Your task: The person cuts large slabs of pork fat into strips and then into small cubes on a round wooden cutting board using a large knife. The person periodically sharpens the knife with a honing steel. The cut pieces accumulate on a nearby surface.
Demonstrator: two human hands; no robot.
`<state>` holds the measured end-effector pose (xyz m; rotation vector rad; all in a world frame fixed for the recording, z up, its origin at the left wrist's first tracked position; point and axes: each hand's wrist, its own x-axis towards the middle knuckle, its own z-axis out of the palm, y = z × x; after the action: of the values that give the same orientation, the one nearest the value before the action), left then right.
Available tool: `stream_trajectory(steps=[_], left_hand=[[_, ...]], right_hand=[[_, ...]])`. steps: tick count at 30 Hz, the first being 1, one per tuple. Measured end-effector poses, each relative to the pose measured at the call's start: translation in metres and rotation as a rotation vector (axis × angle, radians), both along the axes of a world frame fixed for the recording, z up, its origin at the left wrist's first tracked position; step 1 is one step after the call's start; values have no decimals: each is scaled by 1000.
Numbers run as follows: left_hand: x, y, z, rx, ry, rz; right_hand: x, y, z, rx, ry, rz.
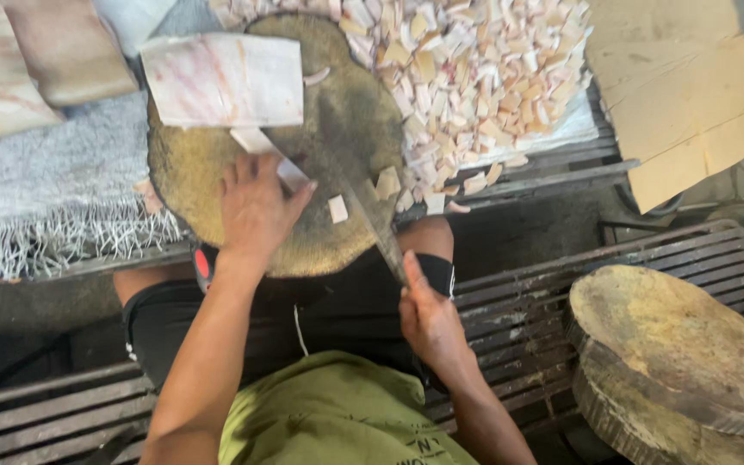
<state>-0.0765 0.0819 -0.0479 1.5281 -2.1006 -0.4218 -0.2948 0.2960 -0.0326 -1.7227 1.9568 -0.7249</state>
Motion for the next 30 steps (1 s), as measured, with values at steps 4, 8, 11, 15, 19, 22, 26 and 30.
stream_trajectory(steps=[4, 8, 11, 15, 19, 22, 26, 30], left_hand=[[-23, -16, -10, -56, -80, 39], [-9, -29, -18, -31, -211, 42], [26, -29, -17, -33, -182, 31], [58, -20, -7, 62, -110, -5], [40, -1, 0, 128, 103, -141], [7, 11, -2, 119, 94, -349], [-11, 14, -2, 221, 68, -483], [11, 16, 5, 170, 132, -486]], right_hand=[[-9, 4, 10, -21, -76, -149], [-22, 24, 17, -89, -98, 24], [-36, 35, 10, 166, -4, 94], [-55, 21, -10, 6, 93, 168], [-74, -24, -30, -155, 222, 86], [-80, -50, -39, -84, 145, -74], [-62, -54, -39, 20, -118, -189], [-39, -37, -25, -78, -306, -198]])
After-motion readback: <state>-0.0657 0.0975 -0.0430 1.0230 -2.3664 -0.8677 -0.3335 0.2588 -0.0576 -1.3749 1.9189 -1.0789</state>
